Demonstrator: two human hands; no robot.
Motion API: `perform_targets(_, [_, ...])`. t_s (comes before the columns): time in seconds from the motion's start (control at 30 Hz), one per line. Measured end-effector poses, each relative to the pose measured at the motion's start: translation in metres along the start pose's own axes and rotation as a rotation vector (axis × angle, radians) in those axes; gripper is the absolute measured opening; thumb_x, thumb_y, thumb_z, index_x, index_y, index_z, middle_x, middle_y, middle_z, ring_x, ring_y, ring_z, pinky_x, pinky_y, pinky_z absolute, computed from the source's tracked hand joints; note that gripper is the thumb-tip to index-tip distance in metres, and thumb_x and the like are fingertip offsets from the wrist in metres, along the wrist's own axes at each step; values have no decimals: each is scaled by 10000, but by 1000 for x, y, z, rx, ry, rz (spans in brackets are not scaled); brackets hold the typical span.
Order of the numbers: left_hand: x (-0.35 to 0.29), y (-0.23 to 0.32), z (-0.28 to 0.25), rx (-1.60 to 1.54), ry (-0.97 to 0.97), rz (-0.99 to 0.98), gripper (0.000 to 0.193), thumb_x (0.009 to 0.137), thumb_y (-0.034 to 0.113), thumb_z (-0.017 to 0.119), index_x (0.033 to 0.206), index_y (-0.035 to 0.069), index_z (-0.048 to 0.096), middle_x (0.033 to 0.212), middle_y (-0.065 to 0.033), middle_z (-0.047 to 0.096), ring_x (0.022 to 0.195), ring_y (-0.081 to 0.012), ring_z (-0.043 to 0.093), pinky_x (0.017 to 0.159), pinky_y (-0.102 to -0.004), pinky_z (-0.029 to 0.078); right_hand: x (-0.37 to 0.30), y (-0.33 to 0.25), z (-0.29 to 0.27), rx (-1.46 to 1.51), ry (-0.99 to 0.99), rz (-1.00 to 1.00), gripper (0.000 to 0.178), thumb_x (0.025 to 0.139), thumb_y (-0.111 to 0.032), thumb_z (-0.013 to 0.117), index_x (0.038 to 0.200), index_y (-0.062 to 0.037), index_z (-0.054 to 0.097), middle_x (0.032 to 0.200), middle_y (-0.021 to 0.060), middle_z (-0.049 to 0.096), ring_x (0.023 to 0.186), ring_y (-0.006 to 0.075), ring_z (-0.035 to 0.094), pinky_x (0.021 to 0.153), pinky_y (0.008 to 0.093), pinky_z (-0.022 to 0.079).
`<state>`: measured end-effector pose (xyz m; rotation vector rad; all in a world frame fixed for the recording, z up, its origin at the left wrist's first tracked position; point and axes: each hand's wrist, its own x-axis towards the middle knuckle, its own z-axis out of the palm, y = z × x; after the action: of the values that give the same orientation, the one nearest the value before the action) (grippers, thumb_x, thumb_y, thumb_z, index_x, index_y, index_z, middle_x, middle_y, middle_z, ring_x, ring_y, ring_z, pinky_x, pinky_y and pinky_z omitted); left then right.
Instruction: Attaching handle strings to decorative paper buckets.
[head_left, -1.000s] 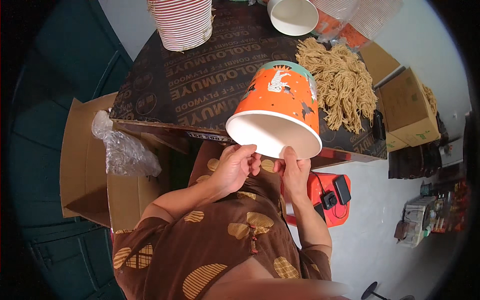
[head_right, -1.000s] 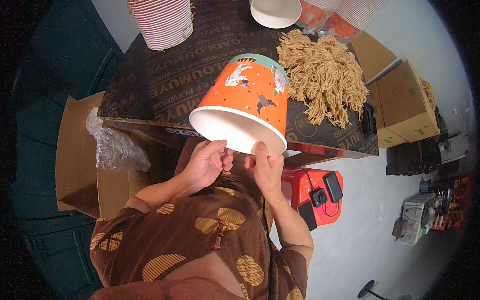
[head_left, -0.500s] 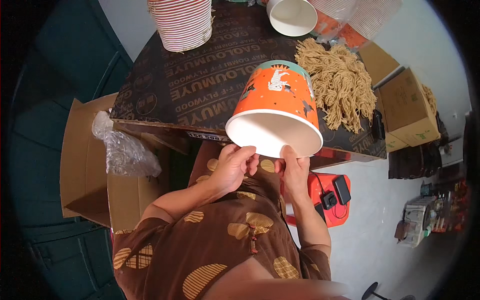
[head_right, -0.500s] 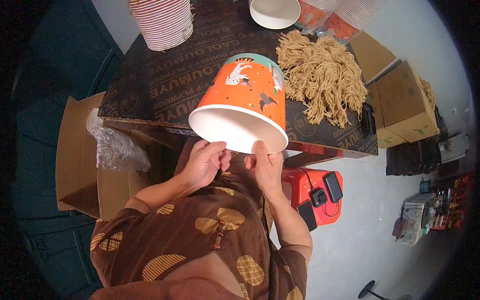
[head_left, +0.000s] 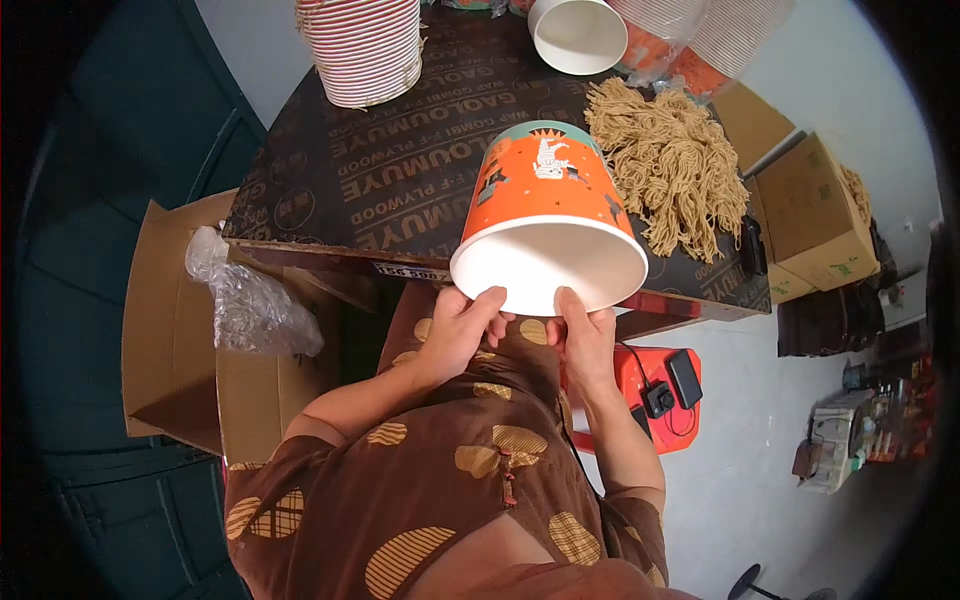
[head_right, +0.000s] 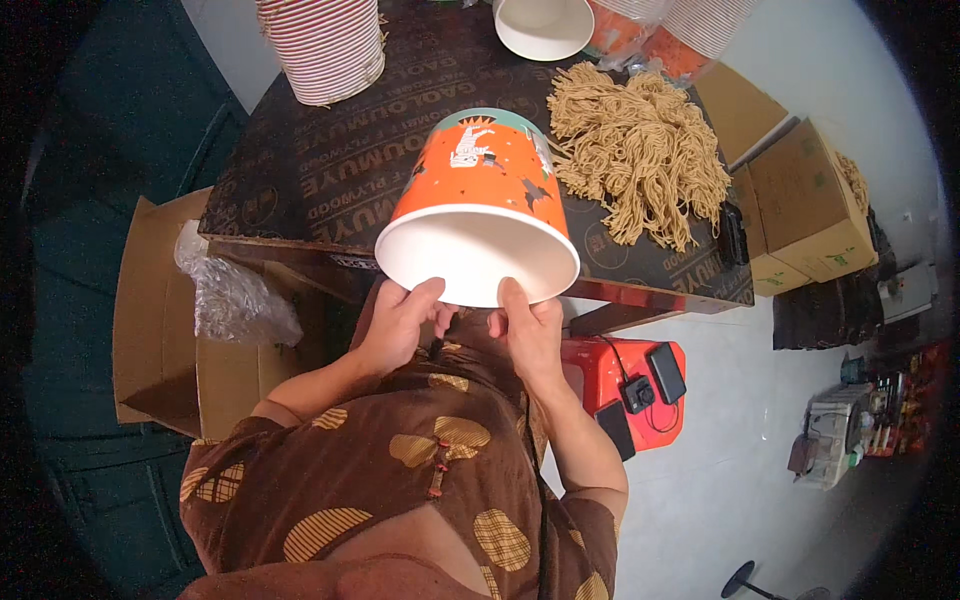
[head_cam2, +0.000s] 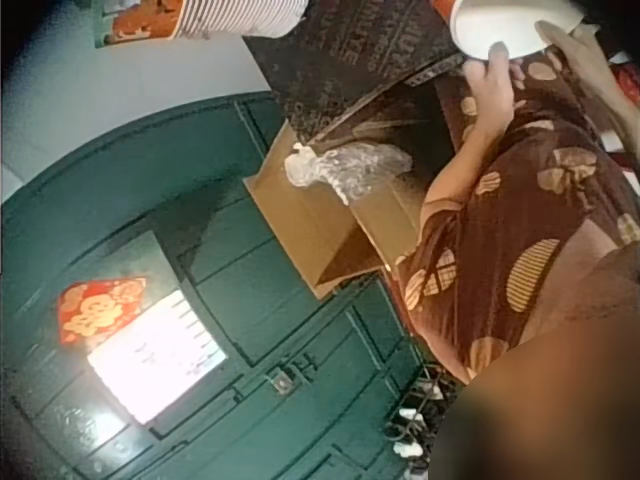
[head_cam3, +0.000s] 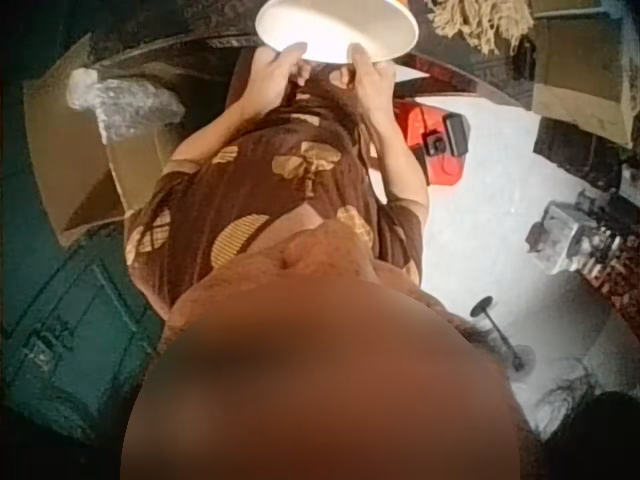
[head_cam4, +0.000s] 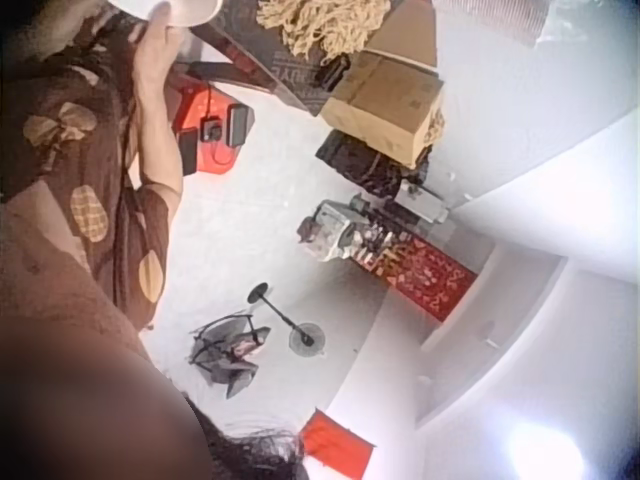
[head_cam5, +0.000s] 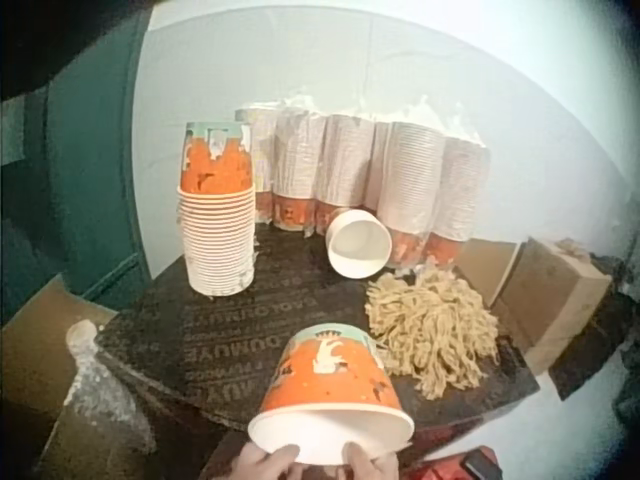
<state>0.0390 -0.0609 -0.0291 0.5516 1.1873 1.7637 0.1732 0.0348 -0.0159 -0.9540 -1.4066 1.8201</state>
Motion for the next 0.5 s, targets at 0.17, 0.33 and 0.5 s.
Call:
perform_targets(0.17, [1,0,-3,245,-23,55,334,999,263,497,865,-17,621,697,-26,597,554,-76,528,462,-234,429,-5,-6,1,-57,-35,42,188,958,-221,579,878,-57,625,634,-4,564,436,42,431,381,189,306])
perform_targets(0.33, [-3,-10,7,281,9,70,389,1022,298,466,859,-20,618,693,-25,601,539,-70,511,456,-234,414,-10,10,7,211,-64,127,134,933,-181,622,916,-50,633,761,28,629,620,70,547,453,211,381])
perform_targets(0.5, [-5,-23,12,178,22,90,397,1030,297,444,884,-23,628,696,-32,605,554,-67,517,458,-225,416,-8,20,4,362,-144,163,157,950,-170,599,909,-23,640,788,49,640,641,99,552,509,239,400])
